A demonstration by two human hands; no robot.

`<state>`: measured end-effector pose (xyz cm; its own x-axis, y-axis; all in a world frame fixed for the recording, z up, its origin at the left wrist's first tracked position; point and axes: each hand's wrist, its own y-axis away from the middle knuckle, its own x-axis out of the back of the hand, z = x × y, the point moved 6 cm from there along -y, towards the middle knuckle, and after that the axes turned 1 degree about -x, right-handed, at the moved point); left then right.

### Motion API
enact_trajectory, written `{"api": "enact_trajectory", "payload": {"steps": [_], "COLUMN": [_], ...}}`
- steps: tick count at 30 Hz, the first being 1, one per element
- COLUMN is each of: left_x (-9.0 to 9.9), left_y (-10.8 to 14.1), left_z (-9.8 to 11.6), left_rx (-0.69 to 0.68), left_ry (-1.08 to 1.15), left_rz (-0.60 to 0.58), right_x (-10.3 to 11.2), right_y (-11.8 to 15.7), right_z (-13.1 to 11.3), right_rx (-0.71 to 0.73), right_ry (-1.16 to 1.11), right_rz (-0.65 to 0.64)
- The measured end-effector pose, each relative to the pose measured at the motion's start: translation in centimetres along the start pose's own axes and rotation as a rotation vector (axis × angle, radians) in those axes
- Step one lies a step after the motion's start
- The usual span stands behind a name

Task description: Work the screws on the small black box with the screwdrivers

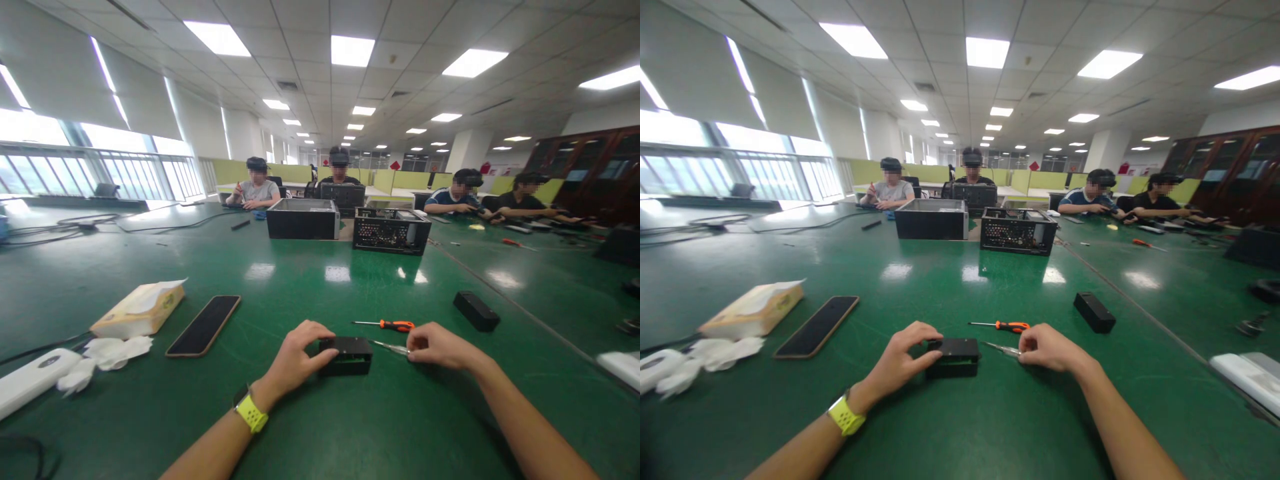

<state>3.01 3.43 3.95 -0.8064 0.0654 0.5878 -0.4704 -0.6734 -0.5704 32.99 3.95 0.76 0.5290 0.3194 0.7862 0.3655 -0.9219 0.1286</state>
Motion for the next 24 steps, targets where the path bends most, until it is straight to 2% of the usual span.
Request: {"api": "enact_trajectory", "payload": {"steps": [4,9,12,15,20,24], "left_x": [-0.3,-0.2,0.1,0.4,0.4,0.2], "left_y": [0.2,0.1,-0.1,-0.2,-0.1,-0.1], "left_z": [-0.3,-0.3,-0.5,-0.6,-0.9,-1.0], "left_rx": [0.004,-0.029,-0.052,-0.071,-0.042,-0.018], "left_ry": [-0.031,-0.093,-0.119,-0.113,-0.118,-0.126], "left_rz": [-0.034,-0.075,-0.130,-0.163,-0.164,-0.172], "right_x": [0.1,-0.8,-2.7,-4.1,-4.1,-4.0], "right_y": [-0.3,-0.8,-1.4,-2.0,-1.8,-1.7], "right_z": [-1.0,-5.2,-7.2,-7.8,-8.5,-8.6], "right_rx": [-0.005,0.113,0.206,0.232,0.301,0.290], "right_ry": [0.054,0.071,0.075,0.084,0.064,0.051], "right_rz": [0.096,0.254,0.249,0.242,0.245,0.234]}}
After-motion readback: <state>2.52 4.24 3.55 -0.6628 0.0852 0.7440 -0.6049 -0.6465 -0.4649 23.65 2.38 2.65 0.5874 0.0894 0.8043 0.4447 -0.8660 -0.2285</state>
